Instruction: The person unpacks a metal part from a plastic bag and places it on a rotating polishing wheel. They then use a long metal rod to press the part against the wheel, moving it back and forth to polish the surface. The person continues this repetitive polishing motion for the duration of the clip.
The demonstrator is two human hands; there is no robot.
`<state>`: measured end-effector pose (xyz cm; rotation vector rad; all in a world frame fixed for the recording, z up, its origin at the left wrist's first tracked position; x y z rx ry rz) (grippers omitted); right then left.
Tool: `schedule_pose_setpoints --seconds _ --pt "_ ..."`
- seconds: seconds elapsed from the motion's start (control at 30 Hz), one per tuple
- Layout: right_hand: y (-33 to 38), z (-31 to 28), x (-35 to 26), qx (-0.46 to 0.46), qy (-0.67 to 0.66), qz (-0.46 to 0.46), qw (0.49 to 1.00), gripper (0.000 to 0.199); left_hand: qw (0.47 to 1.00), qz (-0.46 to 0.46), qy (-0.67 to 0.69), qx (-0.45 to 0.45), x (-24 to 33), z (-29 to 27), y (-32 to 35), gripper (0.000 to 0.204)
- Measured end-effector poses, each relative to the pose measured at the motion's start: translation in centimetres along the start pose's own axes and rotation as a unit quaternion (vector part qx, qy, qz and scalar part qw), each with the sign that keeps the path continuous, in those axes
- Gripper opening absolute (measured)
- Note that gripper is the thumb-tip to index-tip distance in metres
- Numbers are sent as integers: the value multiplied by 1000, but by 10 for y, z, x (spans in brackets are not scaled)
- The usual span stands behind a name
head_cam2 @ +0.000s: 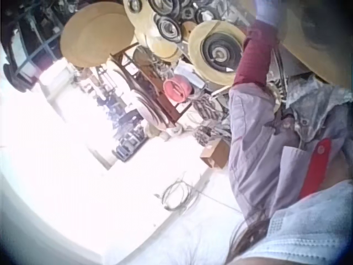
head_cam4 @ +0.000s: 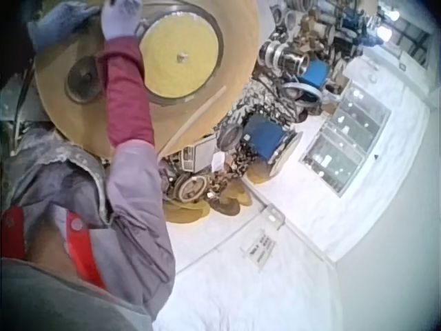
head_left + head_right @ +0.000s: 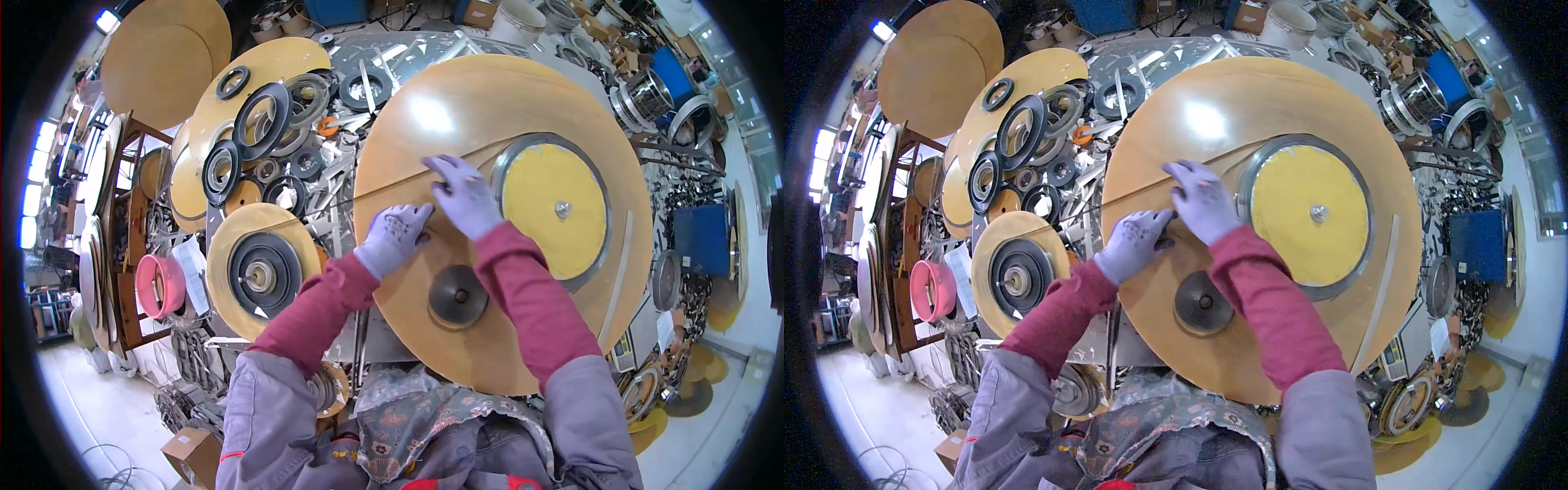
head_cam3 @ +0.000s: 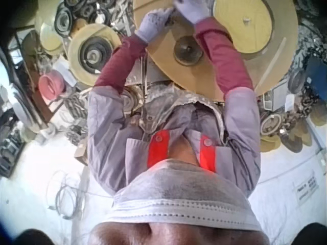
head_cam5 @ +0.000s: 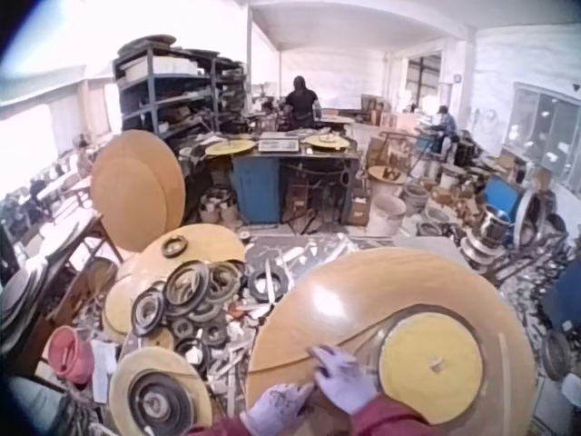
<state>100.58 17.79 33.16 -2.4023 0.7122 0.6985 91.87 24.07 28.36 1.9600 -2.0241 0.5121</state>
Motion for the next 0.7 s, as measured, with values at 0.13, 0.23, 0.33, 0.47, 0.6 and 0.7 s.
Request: schedule_pose_setpoints --seconds 0.13,0.23,0.33,0.47,0.6,0.7 --pt "-27 84 9 -98 114 -15 989 24 989 -103 -43 95 -39 -58 -3 37" --pt "-29 102 9 -185 168 24 968 17 983 -106 -109 102 -58 -55 -18 30" --pt "-18 90 22 -107 96 83 986 13 993 -101 -44 51 -79 -27 -30 19" --pt "5 83 66 -25 -37 230 972 20 986 -121 76 89 -91 -24 -34 10" --pt "39 21 6 30 -76 91 993 28 986 -124 102 -46 -72 -42 -50 38" --pt "96 -52 -3 57 -144 163 974 31 995 -56 76 -10 -19 -54 -86 65"
Point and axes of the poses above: each hand's wrist, its own y-axis away from the middle knuckle, its own z-axis out of the palm, x = y × z, the point moved 9 cm from there along -y, towards the middle knuckle, and after that the axes turned 8 degrees about -z, right-handed, at the moved point
